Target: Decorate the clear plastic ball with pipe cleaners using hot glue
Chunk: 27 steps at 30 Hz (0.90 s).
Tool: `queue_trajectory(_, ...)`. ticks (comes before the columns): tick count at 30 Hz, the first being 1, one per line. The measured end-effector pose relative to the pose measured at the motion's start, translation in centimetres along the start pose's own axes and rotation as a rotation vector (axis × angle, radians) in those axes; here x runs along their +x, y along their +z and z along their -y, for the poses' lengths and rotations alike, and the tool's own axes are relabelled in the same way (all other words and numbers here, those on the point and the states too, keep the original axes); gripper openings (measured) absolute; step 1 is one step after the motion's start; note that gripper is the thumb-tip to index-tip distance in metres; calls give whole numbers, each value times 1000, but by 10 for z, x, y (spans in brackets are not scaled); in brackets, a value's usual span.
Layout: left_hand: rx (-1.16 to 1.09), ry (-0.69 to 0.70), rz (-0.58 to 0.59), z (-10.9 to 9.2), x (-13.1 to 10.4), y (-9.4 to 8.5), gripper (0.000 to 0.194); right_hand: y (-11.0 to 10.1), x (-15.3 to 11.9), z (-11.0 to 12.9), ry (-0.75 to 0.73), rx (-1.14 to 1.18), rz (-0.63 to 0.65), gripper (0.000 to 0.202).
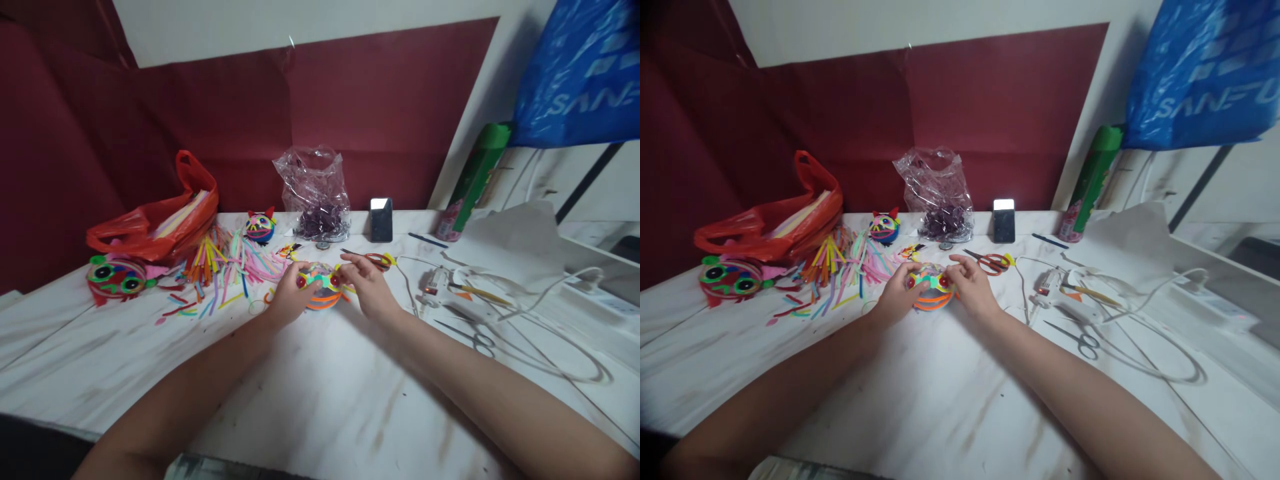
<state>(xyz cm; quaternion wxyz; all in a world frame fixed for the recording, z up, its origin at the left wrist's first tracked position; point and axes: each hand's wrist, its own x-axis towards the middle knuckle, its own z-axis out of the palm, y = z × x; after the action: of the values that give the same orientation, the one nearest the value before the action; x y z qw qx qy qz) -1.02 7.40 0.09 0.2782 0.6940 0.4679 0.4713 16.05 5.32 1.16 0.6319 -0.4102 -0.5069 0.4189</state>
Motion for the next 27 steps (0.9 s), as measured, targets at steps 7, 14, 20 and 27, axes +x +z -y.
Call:
queue_trajectory(7,-135,-11,-14,22,3,-2,34,-14,14,-10,-67,-88,-133,39)
queue_trajectory(14,-158,-3,4,26,0,-3,39,-3,-6,-17,-359,-319,-32,7)
queue_trajectory(20,-66,87,25,15,-5,-3,48,-3,-9,-30,-517,-536,24,7)
queue_trajectory(27,-9,153,30,15,-5,-3,46,-2,-7,-37,-449,-469,13,8)
